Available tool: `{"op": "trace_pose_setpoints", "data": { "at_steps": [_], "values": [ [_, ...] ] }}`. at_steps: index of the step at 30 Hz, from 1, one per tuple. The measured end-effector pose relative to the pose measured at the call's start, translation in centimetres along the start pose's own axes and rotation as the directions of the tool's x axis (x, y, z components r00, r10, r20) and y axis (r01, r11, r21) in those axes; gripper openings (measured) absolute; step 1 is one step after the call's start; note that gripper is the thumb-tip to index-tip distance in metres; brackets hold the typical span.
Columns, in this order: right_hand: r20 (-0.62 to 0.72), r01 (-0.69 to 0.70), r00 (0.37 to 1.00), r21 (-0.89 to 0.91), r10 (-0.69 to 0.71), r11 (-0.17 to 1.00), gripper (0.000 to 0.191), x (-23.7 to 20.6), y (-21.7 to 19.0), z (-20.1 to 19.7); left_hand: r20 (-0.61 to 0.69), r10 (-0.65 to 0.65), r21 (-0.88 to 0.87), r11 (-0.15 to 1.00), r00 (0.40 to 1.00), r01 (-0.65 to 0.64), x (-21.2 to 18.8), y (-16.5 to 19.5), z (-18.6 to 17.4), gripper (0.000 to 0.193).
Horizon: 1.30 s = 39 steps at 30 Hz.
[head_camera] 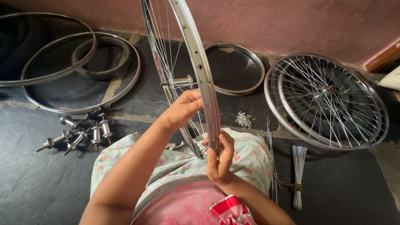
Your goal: The person laces a bicycle wheel by inserting spokes through the hub and rim, then secures them with nipples. The person repeats this process for multiple spokes around the wheel.
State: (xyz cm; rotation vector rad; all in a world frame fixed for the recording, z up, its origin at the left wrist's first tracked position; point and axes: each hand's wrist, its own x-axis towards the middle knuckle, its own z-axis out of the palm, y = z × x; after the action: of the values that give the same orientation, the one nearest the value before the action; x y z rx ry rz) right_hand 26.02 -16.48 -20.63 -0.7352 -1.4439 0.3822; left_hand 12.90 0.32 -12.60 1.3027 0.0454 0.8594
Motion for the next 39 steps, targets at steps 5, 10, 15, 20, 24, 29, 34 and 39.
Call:
{"op": "trace_pose_setpoints", "data": {
  "at_steps": [5, 10, 15, 20, 24, 29, 34, 39],
  "values": [
    [0.021, 0.021, 1.000, -0.034, -0.020, 0.999, 0.055, -0.3, 0.7, 0.0, 0.030, -0.004, -0.110, 0.994, 1.000, 0.008, 0.0, 0.4, -0.3, 0.032],
    [0.024, 0.034, 0.999, -0.055, -0.032, 0.998, 0.053, -0.3, 0.7, 0.2, 0.006, 0.028, -0.042, 0.999, 1.000, -0.028, -0.4, -0.2, -0.3, 0.025],
    [0.026, 0.036, 0.999, -0.065, -0.034, 0.997, 0.051, -0.5, 0.8, 0.0, 0.023, -0.002, -0.065, 0.998, 1.000, 0.003, -0.1, -0.1, -0.5, 0.023],
    [0.034, 0.037, 0.999, -0.080, -0.034, 0.996, 0.049, -0.8, 0.8, 0.0, 0.051, 0.012, -0.070, 0.997, 0.999, -0.009, -0.2, 0.1, -0.5, 0.024],
    [0.028, 0.037, 0.999, -0.100, -0.035, 0.994, 0.049, -0.8, 0.9, 0.0, 0.038, -0.007, -0.023, 1.000, 0.999, 0.008, -0.3, -0.3, -0.6, 0.026],
    [0.038, 0.037, 0.999, -0.106, -0.033, 0.994, 0.049, -1.0, 1.0, 0.0, 0.080, 0.046, -0.090, 0.995, 0.996, -0.039, -0.3, -0.4, -0.9, 0.024],
    [0.046, 0.035, 0.998, -0.104, -0.031, 0.994, 0.050, -1.2, 1.1, -0.3, 0.058, 0.000, -0.041, 0.999, 0.998, 0.002, -0.4, -0.4, -0.4, 0.024],
    [0.037, 0.027, 0.999, -0.092, -0.024, 0.995, 0.050, -1.4, 1.2, -0.2, 0.076, 0.001, 0.043, 0.999, 0.997, -0.004, -0.5, 0.2, 0.0, 0.027]
  ]
}}
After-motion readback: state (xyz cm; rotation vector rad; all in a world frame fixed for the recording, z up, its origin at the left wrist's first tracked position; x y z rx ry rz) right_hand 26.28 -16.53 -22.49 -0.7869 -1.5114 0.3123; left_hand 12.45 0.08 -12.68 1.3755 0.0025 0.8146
